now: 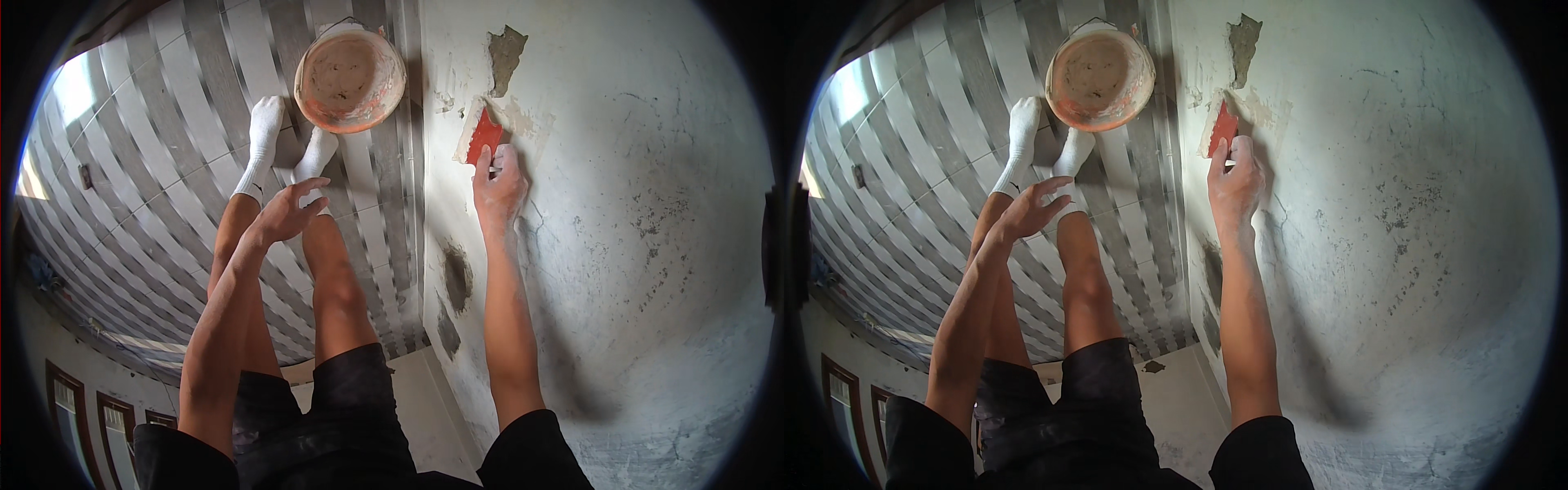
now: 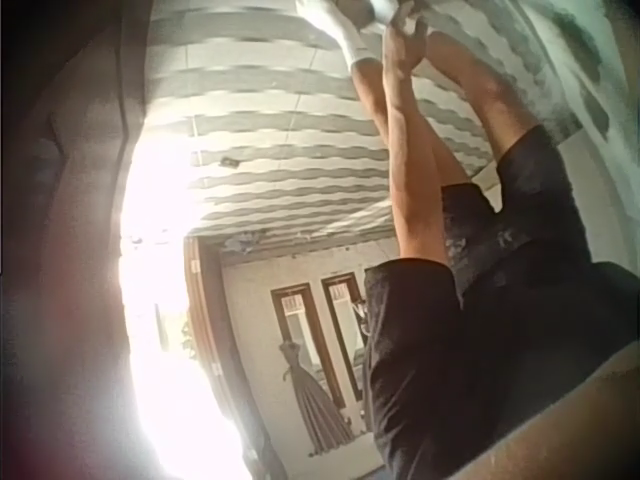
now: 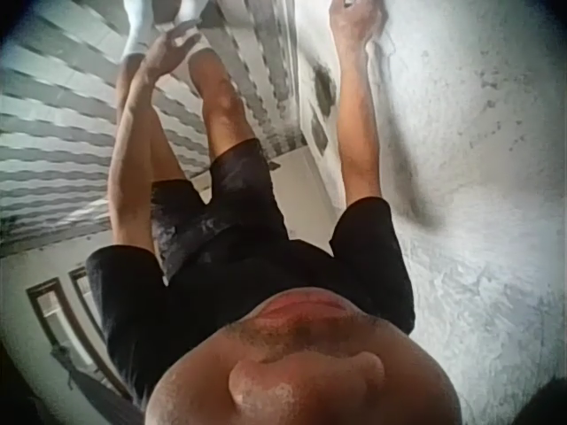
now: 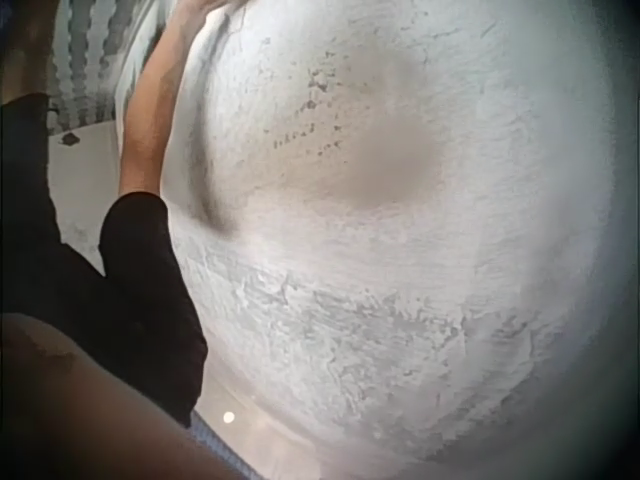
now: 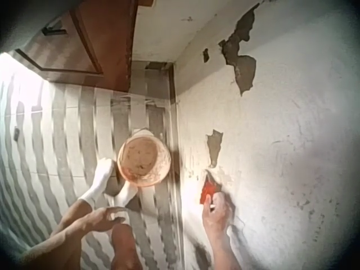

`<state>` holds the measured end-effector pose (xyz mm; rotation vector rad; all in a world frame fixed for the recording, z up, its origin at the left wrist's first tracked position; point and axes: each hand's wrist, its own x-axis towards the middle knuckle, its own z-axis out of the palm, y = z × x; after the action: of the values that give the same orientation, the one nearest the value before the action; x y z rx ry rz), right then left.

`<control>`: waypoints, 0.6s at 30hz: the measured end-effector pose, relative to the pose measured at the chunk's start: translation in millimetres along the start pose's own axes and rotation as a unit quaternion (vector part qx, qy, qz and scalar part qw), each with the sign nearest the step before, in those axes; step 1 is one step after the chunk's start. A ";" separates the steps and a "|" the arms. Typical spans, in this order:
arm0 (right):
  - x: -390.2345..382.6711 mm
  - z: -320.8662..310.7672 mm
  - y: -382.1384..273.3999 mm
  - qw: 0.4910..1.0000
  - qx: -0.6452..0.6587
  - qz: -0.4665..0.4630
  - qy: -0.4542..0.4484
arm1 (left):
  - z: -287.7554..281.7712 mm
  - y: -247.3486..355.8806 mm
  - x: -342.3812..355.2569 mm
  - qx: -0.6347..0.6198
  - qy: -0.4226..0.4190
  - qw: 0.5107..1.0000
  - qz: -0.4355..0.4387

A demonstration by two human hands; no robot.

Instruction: Patching a hole in a wall with putty using a scraper.

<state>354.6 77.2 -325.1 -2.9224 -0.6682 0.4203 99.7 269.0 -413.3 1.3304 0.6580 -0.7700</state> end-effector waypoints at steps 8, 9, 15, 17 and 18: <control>10.0 6.6 7.7 1.000 -0.012 0.009 0.018 | -8.1 -2.5 -0.1 0.017 -0.007 0.999 -0.033; 8.7 3.2 8.1 1.000 -0.014 0.013 0.019 | -5.6 -11.6 1.2 0.011 0.008 1.000 -0.009; -1.2 -20.3 10.4 0.998 0.004 0.041 0.041 | -4.7 -1.5 1.8 -0.003 0.002 1.000 -0.013; -5.5 -27.7 14.7 0.997 0.023 0.069 0.030 | -6.6 4.2 2.6 -0.015 -0.015 0.999 -0.038; -8.5 -30.2 15.8 0.997 0.013 0.069 0.037 | -7.1 5.3 2.8 -0.015 -0.012 0.999 -0.035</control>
<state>362.5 57.8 -296.9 -2.9535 -0.4501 0.3291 105.7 276.1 -413.3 1.2752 0.6974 -0.8288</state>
